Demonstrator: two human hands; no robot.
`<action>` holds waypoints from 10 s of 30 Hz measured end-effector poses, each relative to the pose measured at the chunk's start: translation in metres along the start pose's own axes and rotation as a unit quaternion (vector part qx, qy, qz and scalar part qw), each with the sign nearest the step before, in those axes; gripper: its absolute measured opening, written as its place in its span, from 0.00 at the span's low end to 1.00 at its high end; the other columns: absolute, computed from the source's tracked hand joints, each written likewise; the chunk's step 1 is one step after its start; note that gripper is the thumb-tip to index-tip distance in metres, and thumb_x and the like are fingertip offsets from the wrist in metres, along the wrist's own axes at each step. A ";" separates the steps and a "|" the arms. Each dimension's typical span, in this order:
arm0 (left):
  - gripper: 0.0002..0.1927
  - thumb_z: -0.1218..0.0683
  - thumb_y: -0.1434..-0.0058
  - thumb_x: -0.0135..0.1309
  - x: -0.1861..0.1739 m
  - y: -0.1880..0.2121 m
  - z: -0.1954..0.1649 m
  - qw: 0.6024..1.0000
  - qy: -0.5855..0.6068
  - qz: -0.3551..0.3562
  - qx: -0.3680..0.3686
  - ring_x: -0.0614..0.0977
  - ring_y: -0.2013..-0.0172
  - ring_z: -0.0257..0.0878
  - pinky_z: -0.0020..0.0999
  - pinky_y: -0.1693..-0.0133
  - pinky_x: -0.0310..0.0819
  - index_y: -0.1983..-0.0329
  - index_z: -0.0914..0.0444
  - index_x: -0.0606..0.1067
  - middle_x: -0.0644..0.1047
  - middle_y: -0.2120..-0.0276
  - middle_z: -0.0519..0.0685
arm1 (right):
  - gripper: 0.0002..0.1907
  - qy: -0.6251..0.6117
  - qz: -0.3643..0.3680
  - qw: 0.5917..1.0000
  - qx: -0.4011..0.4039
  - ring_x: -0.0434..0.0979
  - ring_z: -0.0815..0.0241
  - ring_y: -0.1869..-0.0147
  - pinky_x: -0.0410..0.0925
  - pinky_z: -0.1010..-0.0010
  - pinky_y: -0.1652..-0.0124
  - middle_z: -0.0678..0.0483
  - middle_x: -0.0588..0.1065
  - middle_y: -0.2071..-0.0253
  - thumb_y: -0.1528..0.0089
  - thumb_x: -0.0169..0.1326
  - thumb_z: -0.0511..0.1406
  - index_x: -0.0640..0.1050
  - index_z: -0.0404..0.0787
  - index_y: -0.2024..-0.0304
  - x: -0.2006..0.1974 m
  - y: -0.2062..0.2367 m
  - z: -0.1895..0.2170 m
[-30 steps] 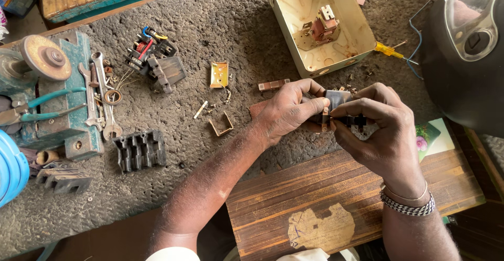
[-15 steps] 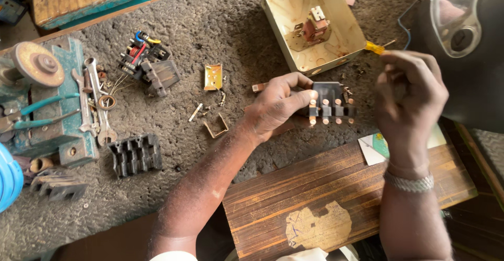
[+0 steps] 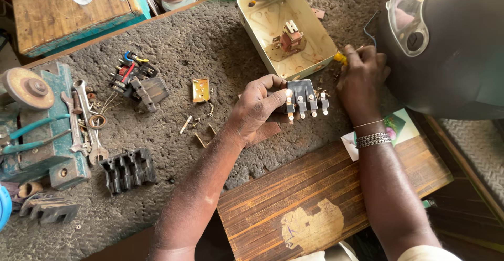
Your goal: The person assembles a small electrical component by hand, fitting a metal bracket onto a black plastic housing with copper terminals. They then use a yellow screwdriver to tighten screws on the terminals. The person handles several small parts and tools on a cluttered workbench.
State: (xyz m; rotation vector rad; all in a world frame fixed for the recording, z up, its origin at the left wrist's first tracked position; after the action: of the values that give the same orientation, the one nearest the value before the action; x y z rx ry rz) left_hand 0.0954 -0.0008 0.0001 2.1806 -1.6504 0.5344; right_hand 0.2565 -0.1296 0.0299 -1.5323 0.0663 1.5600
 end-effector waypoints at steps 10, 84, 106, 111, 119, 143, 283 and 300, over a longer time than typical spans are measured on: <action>0.16 0.55 0.34 0.55 -0.009 -0.002 -0.007 1.000 -0.018 -0.005 0.021 0.84 0.68 0.37 0.35 0.66 0.87 0.51 0.72 0.71 0.80 0.65 0.55 | 0.10 -0.036 -0.042 0.998 0.031 0.77 0.45 0.50 0.71 0.54 0.51 0.46 0.75 0.54 0.30 0.62 0.29 0.77 0.37 0.48 -0.027 0.001 -0.009; 0.14 0.56 0.32 0.53 -0.017 0.000 -0.008 0.998 -0.050 -0.044 0.009 0.85 0.66 0.36 0.34 0.63 0.88 0.50 0.71 0.71 0.81 0.64 0.54 | 0.17 -0.454 -0.091 0.860 -0.215 0.86 0.50 0.48 0.80 0.67 0.54 0.38 0.80 0.52 0.37 0.62 0.28 0.66 0.37 0.53 -0.082 0.066 0.083; 0.14 0.55 0.32 0.54 -0.017 0.000 -0.005 0.998 -0.054 -0.045 0.006 0.85 0.67 0.35 0.34 0.64 0.88 0.50 0.70 0.71 0.81 0.64 0.53 | 0.19 -0.495 -0.091 0.837 -0.214 0.85 0.47 0.46 0.80 0.65 0.53 0.35 0.79 0.53 0.35 0.59 0.26 0.64 0.35 0.48 -0.074 0.069 0.079; 0.13 0.56 0.32 0.54 -0.018 -0.001 -0.004 0.998 -0.047 -0.046 0.008 0.85 0.68 0.35 0.33 0.65 0.88 0.51 0.71 0.71 0.81 0.65 0.54 | 0.18 -0.491 -0.077 0.839 -0.221 0.85 0.47 0.48 0.81 0.64 0.52 0.36 0.79 0.54 0.36 0.60 0.27 0.66 0.34 0.50 -0.078 0.066 0.083; 0.13 0.56 0.31 0.53 -0.015 0.000 -0.005 0.998 -0.052 -0.039 0.006 0.85 0.67 0.36 0.33 0.64 0.87 0.50 0.71 0.71 0.81 0.64 0.54 | 0.20 -0.467 -0.097 0.852 -0.214 0.85 0.47 0.47 0.81 0.66 0.54 0.37 0.79 0.55 0.38 0.63 0.26 0.65 0.35 0.50 -0.081 0.066 0.084; 0.13 0.58 0.32 0.52 -0.004 0.003 -0.002 1.000 -0.003 -0.013 -0.002 0.84 0.67 0.36 0.33 0.65 0.85 0.50 0.73 0.69 0.78 0.61 0.56 | 0.28 -0.507 -0.084 0.845 -0.149 0.84 0.53 0.50 0.80 0.67 0.53 0.41 0.75 0.53 0.36 0.63 0.26 0.58 0.39 0.46 -0.065 0.072 0.072; 0.15 0.57 0.31 0.53 0.000 0.006 0.008 0.998 -0.006 0.000 -0.055 0.83 0.68 0.36 0.34 0.67 0.85 0.48 0.72 0.68 0.79 0.63 0.57 | 0.43 -0.508 -0.141 0.804 -0.274 0.87 0.52 0.59 0.81 0.66 0.61 0.41 0.80 0.60 0.36 0.61 0.29 0.56 0.59 0.24 -0.087 0.064 0.080; 0.16 0.56 0.32 0.53 0.002 0.007 0.009 0.996 -0.064 0.002 -0.064 0.83 0.67 0.36 0.33 0.66 0.85 0.47 0.72 0.69 0.79 0.63 0.55 | 0.47 -0.478 -0.129 0.831 -0.252 0.86 0.53 0.58 0.79 0.68 0.63 0.42 0.79 0.59 0.38 0.65 0.27 0.56 0.59 0.24 -0.086 0.063 0.079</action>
State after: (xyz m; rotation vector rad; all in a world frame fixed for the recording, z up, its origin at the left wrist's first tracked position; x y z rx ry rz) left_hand 0.0896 -0.0083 -0.0061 2.1576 -1.7043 0.2873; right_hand 0.1404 -0.1653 0.0836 -0.8766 -1.1492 2.0287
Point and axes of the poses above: each hand's wrist, its own y-axis away from the middle knuckle, its own x-axis out of the palm, z = x × y, the point moved 8 cm from there along -y, towards the middle knuckle
